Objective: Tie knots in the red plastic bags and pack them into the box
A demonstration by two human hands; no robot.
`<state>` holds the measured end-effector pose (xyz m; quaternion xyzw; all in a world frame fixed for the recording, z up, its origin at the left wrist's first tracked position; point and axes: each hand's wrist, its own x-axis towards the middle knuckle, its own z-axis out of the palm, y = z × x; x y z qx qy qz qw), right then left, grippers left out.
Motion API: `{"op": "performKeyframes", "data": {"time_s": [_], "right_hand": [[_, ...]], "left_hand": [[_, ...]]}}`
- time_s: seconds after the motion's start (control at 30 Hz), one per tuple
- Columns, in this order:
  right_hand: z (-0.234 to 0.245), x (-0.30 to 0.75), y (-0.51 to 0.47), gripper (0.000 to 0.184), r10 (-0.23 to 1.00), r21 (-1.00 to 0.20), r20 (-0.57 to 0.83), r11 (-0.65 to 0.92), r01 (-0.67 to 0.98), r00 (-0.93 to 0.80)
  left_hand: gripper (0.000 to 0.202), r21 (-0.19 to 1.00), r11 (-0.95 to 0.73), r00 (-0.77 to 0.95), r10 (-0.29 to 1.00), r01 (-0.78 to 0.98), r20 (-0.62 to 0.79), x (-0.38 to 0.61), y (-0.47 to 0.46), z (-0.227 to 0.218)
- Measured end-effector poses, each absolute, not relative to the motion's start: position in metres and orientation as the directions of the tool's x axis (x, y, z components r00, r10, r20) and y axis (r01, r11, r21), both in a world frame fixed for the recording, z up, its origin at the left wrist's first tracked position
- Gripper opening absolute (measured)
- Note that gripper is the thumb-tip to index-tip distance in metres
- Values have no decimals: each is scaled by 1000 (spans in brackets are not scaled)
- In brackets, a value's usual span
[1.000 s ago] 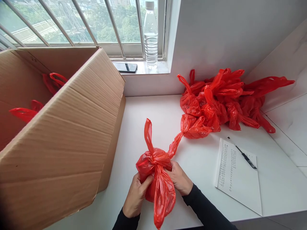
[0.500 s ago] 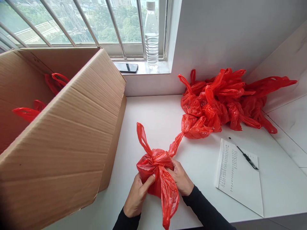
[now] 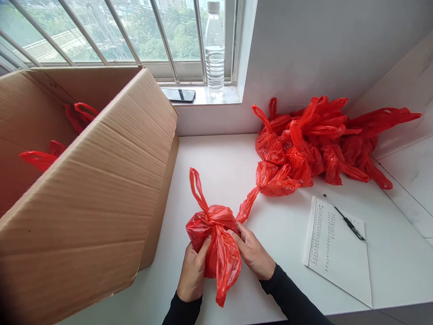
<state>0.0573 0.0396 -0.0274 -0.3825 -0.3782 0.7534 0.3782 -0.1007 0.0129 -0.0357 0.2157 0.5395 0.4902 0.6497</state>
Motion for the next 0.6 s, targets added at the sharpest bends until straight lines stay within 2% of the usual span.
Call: {"op": "performKeyframes", "data": {"time_s": [0.1,0.17,0.33,0.47,0.6], "right_hand": [[-22,59,40,44,852,-862,-280,-426,-275,-442],[-22,60,40,48,861,-863,-284,-421,-278,-422],[-26,60,41,48,878,-875,-279,-400,-274,-389],[-30,60,41,35,867,-901,-291,-390,-189,-404],[-38,58,39,24,883,-919,-311,-374,-126,-351]], "left_hand": [[23,739,406,-70,852,-538,-520,-104,10,-32],[18,715,417,-27,854,-561,-519,-108,7,-32],[35,816,404,106,912,-413,-397,-115,5,-34],[42,841,391,62,915,-374,-399,-116,10,-31],[37,848,426,81,902,-314,-424,-116,13,-33]]}}
